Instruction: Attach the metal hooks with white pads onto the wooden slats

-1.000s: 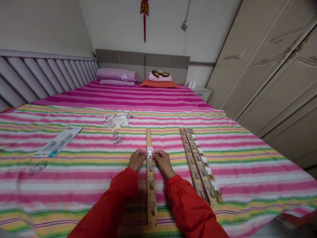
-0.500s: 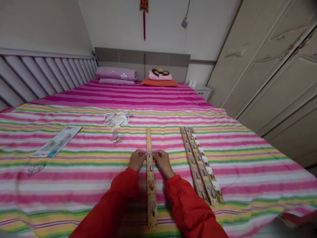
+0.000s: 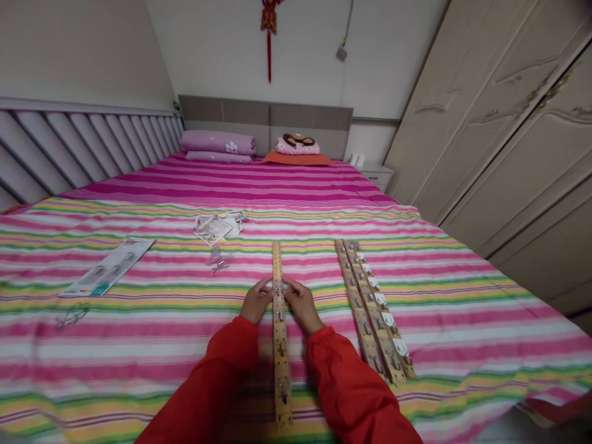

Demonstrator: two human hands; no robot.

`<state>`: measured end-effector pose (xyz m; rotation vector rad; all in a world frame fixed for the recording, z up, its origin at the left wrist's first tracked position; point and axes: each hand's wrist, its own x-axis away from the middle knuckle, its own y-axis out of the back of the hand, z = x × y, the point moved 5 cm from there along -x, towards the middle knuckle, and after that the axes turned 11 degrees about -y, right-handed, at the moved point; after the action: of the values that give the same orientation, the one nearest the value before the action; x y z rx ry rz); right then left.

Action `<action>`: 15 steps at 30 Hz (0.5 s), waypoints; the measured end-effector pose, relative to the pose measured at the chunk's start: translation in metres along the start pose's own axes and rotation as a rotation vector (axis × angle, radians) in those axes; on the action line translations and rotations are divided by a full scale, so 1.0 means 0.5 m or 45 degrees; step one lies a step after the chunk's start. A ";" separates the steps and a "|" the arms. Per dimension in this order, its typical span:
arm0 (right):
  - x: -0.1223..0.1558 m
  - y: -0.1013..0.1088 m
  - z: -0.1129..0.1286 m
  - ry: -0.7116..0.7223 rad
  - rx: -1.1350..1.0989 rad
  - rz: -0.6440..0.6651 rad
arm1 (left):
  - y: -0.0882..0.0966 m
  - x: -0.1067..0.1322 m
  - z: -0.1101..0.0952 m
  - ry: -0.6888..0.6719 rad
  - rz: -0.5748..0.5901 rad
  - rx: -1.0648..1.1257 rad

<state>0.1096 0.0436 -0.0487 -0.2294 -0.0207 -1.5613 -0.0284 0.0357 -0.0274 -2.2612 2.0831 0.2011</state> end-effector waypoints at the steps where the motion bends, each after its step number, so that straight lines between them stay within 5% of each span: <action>1: 0.003 0.001 0.006 0.058 0.087 -0.002 | -0.001 0.002 -0.003 -0.030 0.026 -0.021; 7: 0.018 -0.005 0.025 0.273 0.589 -0.058 | 0.002 -0.006 0.008 -0.134 0.082 -0.257; 15: -0.002 -0.010 0.016 0.255 0.689 -0.074 | -0.007 -0.028 0.031 -0.093 0.139 -0.208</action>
<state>0.1055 0.0461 -0.0406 0.3560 -0.2905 -1.5714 -0.0268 0.0517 -0.0413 -2.1882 2.2289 0.4689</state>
